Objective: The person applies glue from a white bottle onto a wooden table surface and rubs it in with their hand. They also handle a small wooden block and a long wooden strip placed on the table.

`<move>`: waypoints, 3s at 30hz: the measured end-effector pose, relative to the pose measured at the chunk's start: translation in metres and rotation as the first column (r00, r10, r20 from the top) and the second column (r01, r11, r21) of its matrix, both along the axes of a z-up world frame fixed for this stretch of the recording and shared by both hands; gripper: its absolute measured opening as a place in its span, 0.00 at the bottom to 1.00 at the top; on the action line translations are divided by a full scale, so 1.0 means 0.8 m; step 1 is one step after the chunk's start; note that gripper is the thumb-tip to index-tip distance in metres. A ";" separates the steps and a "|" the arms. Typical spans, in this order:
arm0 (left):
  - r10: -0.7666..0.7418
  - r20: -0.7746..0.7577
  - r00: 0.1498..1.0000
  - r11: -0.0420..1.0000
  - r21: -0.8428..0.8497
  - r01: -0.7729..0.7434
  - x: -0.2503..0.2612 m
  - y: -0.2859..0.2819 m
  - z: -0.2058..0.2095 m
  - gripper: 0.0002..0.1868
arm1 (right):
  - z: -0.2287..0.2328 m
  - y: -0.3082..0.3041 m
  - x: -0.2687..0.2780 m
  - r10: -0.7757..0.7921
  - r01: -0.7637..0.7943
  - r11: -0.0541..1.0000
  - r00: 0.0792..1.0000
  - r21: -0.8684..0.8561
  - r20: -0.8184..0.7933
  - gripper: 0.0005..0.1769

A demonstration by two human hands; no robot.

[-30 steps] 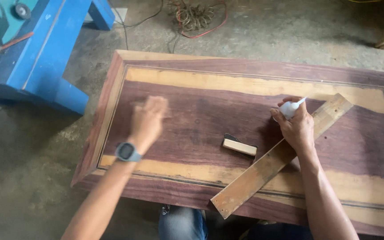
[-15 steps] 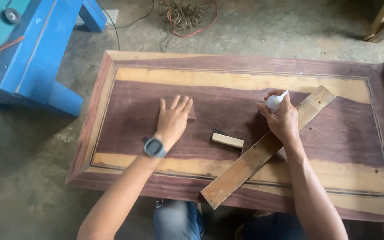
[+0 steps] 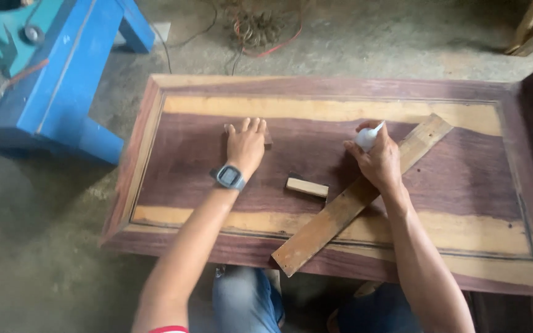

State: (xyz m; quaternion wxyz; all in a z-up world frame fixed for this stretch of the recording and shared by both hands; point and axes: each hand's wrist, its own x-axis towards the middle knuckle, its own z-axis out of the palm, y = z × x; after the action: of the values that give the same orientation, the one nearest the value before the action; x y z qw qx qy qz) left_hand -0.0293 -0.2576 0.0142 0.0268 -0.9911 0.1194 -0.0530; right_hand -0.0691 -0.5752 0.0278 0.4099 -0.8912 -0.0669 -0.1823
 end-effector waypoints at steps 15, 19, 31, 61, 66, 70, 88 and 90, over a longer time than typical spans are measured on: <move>0.263 -0.103 0.959 0.335 -0.923 -0.191 -0.146 0.022 0.032 0.15 | 0.072 0.045 -0.060 -0.111 -0.068 0.967 0.757 0.246 0.644 0.40; 0.081 -0.416 0.906 -0.455 -0.824 -0.337 -0.164 -0.030 0.127 0.29 | 0.037 0.102 -0.078 -0.028 -0.036 0.990 0.900 0.138 0.435 0.35; 0.268 -0.375 0.887 -0.072 -0.926 -0.370 -0.014 0.045 -0.029 0.09 | 0.004 0.166 0.022 0.108 -0.021 0.965 0.938 -0.260 0.328 0.13; 0.311 -0.066 0.948 0.876 -0.368 -0.313 -0.010 0.089 0.013 0.31 | -0.054 0.218 0.091 0.431 -0.216 0.626 0.897 -0.749 0.101 0.43; 0.352 0.106 0.930 0.838 -0.478 -0.262 0.005 0.098 -0.024 0.29 | -0.017 0.217 0.030 0.443 -0.280 0.597 0.896 -0.752 0.018 0.27; 0.351 0.113 0.929 0.844 -0.468 -0.262 0.004 0.095 -0.018 0.29 | -0.030 0.221 0.075 0.383 -0.212 0.663 0.920 -0.718 0.081 0.27; 0.294 0.127 0.947 0.827 -0.531 -0.185 0.000 0.090 -0.017 0.23 | -0.042 0.225 0.074 0.413 -0.186 0.671 0.898 -0.718 0.153 0.21; 0.292 0.102 0.951 0.788 -0.589 -0.179 -0.009 0.094 -0.017 0.24 | -0.054 0.231 0.093 0.438 -0.262 0.701 0.892 -0.663 0.110 0.24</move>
State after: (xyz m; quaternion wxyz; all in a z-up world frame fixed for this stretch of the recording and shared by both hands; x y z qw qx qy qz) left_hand -0.0368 -0.1827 0.0009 -0.2548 -0.9504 -0.0301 -0.1759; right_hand 0.0055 -0.3902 -0.0157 0.1011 -0.9145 -0.3470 -0.1819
